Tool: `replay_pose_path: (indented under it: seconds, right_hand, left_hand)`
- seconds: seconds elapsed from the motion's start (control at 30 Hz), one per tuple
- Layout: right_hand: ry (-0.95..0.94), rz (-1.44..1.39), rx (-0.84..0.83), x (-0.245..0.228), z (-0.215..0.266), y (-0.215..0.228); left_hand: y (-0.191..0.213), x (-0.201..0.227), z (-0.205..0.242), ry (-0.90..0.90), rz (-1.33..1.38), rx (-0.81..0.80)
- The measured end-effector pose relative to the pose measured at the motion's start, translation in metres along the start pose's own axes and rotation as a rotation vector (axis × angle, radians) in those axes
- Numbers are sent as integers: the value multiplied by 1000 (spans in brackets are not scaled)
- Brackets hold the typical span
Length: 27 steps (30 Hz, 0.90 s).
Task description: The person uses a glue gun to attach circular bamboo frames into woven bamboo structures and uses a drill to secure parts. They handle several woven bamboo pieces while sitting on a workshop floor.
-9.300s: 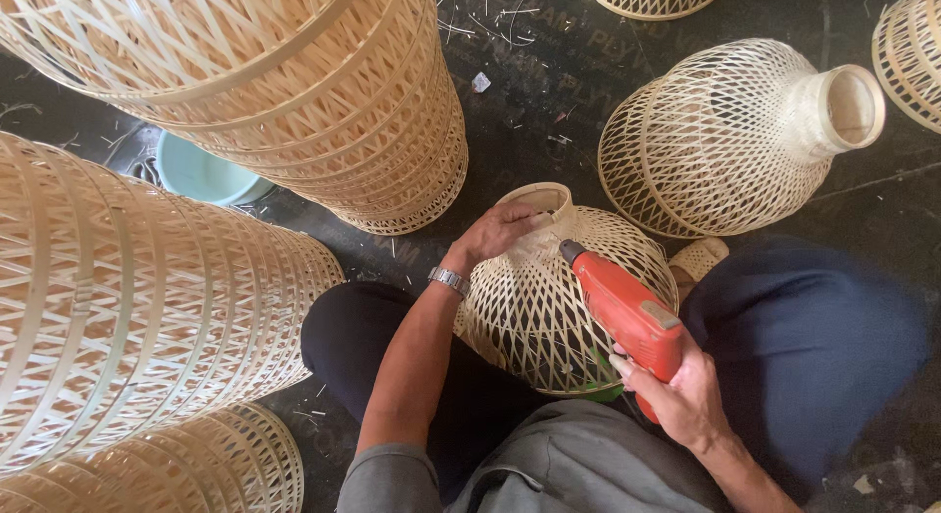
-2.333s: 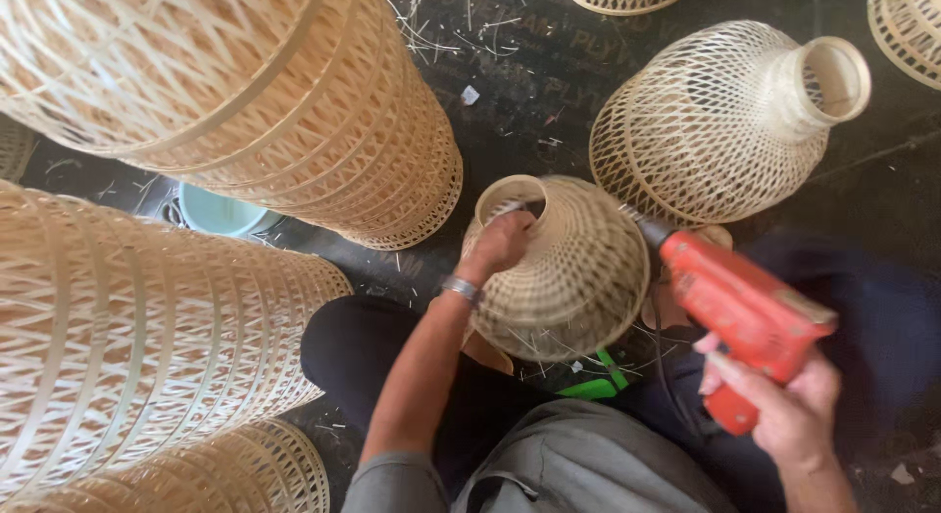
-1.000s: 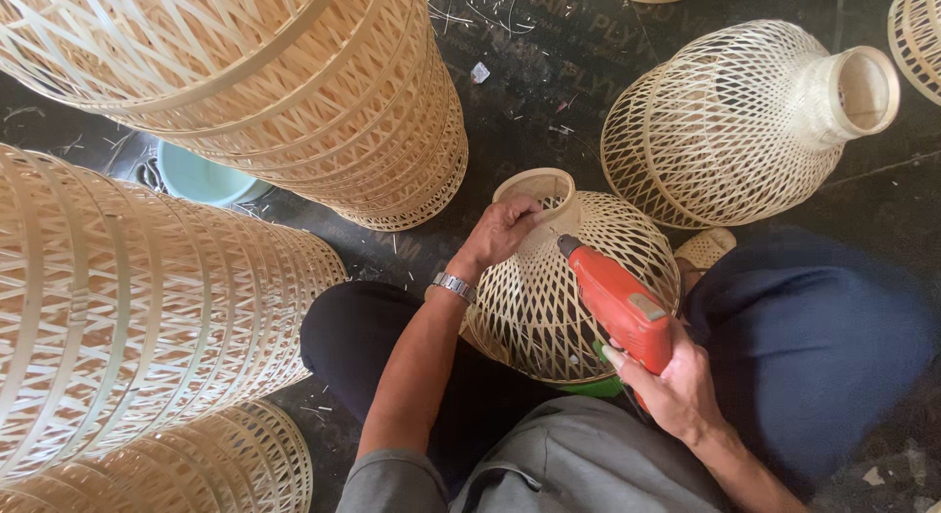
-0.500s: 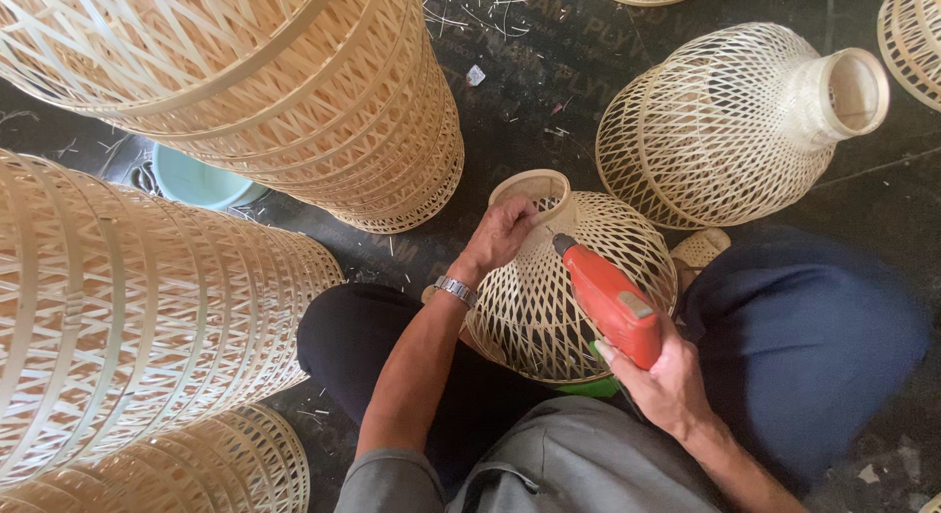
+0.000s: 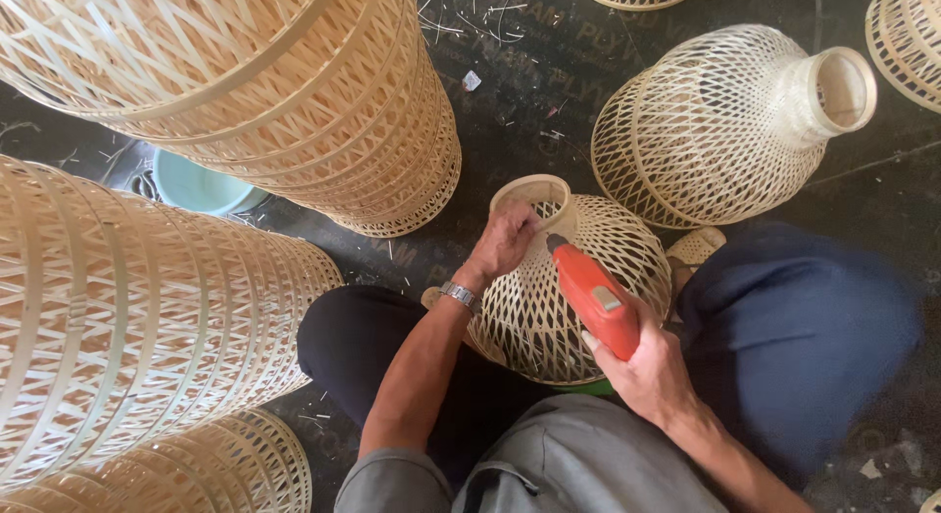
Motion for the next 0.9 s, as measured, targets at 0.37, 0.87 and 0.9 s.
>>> replay_pose_path:
  seconds: [0.37,0.87,0.9]
  right_hand:
    - [54,-97,10,1,23,17]
    - [-192,-429,-65,26,8,16]
    - [-189,-421,-67,26,7,15]
  left_hand:
    - [11,10,3,-21,84,-15]
    - [14,-20,4,119,331,-16]
    - [14,-20,4,129,328,-24]
Point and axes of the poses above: each hand's wrist, its own z-axis away from the middle knuckle, its own y-axis out of the back of the hand, x = y × z, the point moved 2 cm from there along -z, towards the middle knuckle, and after that the axes turned 11 degrees about -z, right-handed, at the moved point
